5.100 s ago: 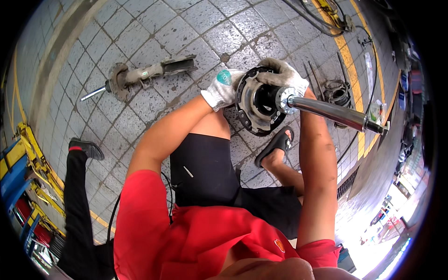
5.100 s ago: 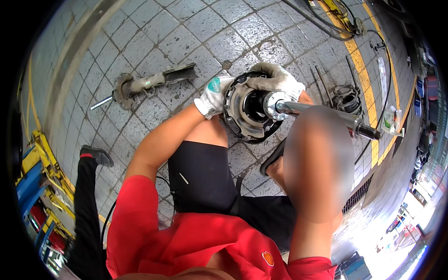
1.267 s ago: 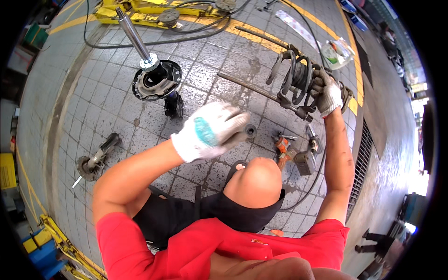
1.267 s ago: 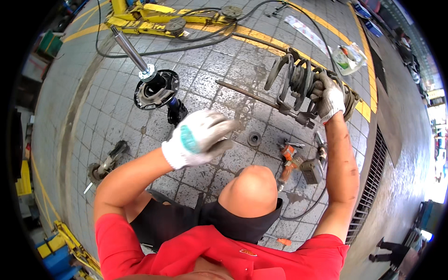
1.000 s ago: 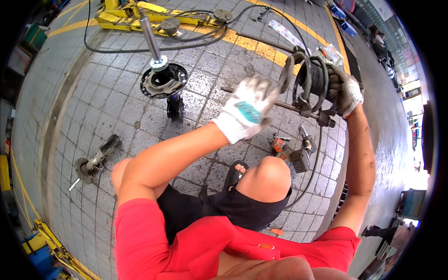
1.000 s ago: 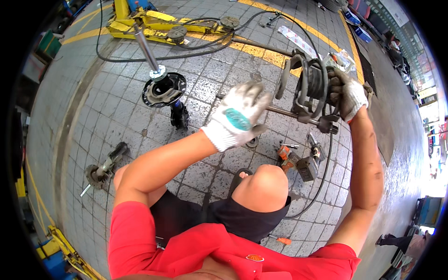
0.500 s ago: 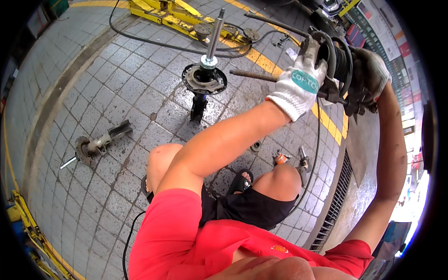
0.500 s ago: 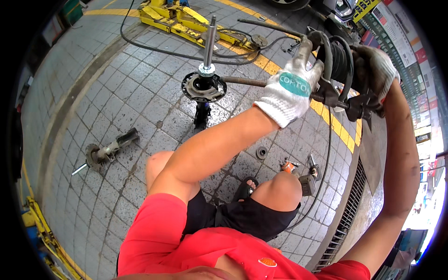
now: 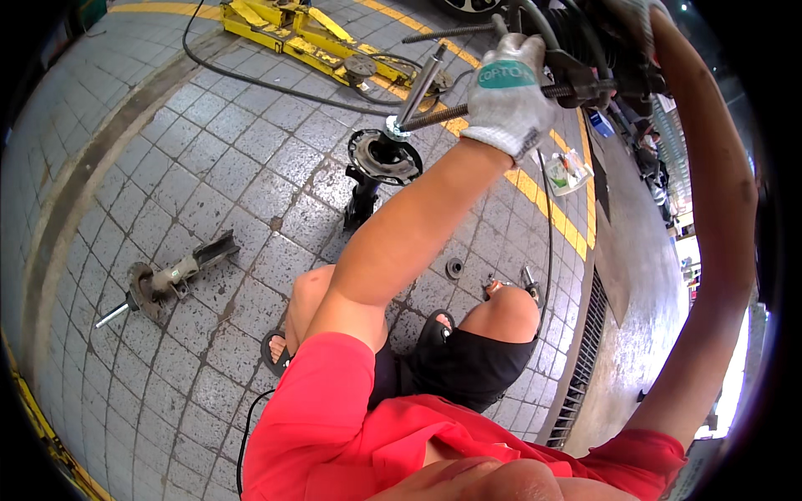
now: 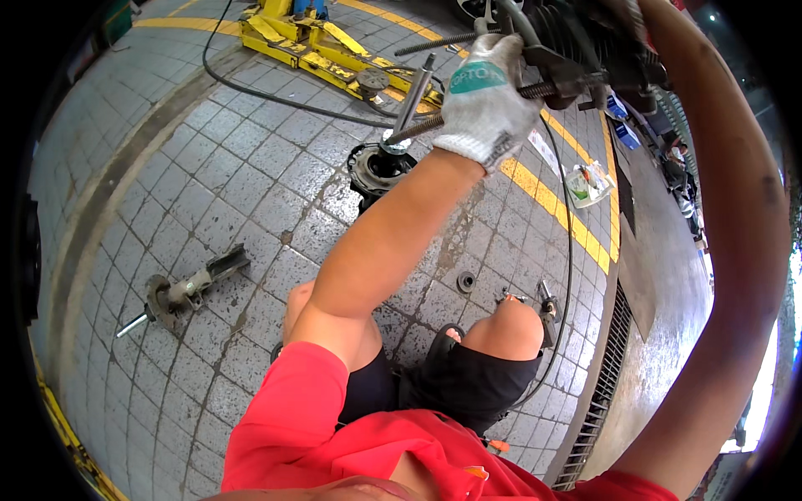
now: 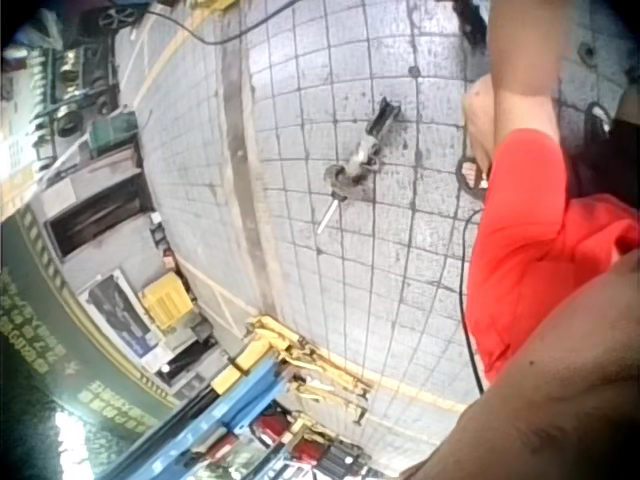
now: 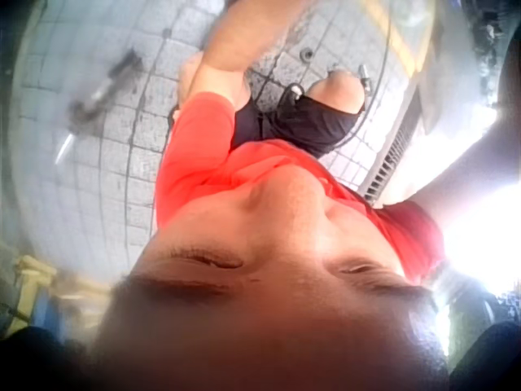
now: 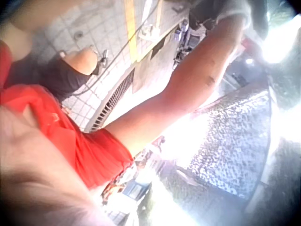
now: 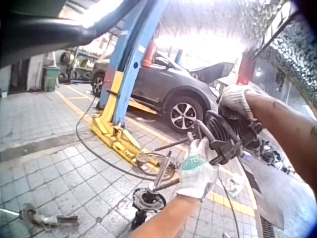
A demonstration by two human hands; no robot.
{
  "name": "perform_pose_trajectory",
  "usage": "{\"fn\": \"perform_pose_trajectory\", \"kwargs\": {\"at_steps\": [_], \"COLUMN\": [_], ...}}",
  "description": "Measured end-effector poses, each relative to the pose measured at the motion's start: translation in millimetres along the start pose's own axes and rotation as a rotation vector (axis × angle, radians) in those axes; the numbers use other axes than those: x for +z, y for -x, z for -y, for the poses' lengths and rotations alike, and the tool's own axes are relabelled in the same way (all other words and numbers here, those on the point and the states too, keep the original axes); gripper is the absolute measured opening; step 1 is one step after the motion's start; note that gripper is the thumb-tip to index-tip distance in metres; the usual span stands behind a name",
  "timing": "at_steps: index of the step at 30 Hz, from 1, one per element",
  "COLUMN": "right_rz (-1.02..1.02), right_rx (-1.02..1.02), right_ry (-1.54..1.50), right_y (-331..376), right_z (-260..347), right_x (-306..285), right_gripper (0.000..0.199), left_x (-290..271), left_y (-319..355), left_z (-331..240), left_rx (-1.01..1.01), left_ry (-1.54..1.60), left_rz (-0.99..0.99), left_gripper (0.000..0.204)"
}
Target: The person assembles a car suspension assembly by hand, attaching a coil spring to a shock absorber and then fitting a strut mount. The person then carries the assembled unit to a blue rack and places it on a shelf.
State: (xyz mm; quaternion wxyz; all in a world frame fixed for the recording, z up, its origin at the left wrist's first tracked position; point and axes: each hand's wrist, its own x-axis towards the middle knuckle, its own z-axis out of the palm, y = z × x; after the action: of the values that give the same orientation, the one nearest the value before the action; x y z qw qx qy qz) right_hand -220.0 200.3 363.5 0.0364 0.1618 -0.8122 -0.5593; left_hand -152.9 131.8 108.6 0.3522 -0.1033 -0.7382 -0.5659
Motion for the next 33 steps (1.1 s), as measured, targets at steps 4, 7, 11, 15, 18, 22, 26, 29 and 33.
{"fn": "perform_pose_trajectory", "kwargs": {"at_steps": [4, 7, 11, 15, 18, 22, 26, 29, 33], "right_rz": [-0.004, -0.005, -0.166, -0.507, -0.896, -1.442, -1.041, -0.422, -0.466], "right_rx": [0.262, 0.184, 0.273, 0.311, 0.365, 0.629, 0.493, 0.053, 0.176], "right_ry": [0.061, 0.097, 0.001, -0.191, -0.404, -0.892, -2.216, -2.891, -2.925], "right_y": [-44, -97, -69, 5, 75, 114, 49, 19, 9], "right_z": [21, -12, -13, -3, 8, 38, 105, 140, 155], "right_x": [-37, -25, -34, -26, -12, 37, 127, 137, 126], "right_gripper": [0.028, 0.025, 0.022, 0.023, 0.026, 0.032, 0.042, 0.060, 0.060], "left_x": [-12, -29, -31, -56, -57, -63, -69, -56, -60], "left_y": [-12, -16, -28, -21, -16, -25, -21, -30, -26], "left_z": [20, 34, 59, 35, 28, 43, 39, 64, 58], "left_rx": [-0.041, -0.066, -0.231, -0.292, -0.355, -0.261, -0.289, -0.199, -0.232], "left_ry": [0.042, 0.187, 0.497, 0.629, 0.786, 0.781, 0.699, 0.817, 0.821], "left_rz": [-0.077, -0.068, -0.026, -0.057, -0.043, -0.073, -0.071, -0.089, -0.033], "left_gripper": [0.064, 0.065, 0.072, 0.069, 0.077, 0.061, 0.051, 0.049, 0.044]}}
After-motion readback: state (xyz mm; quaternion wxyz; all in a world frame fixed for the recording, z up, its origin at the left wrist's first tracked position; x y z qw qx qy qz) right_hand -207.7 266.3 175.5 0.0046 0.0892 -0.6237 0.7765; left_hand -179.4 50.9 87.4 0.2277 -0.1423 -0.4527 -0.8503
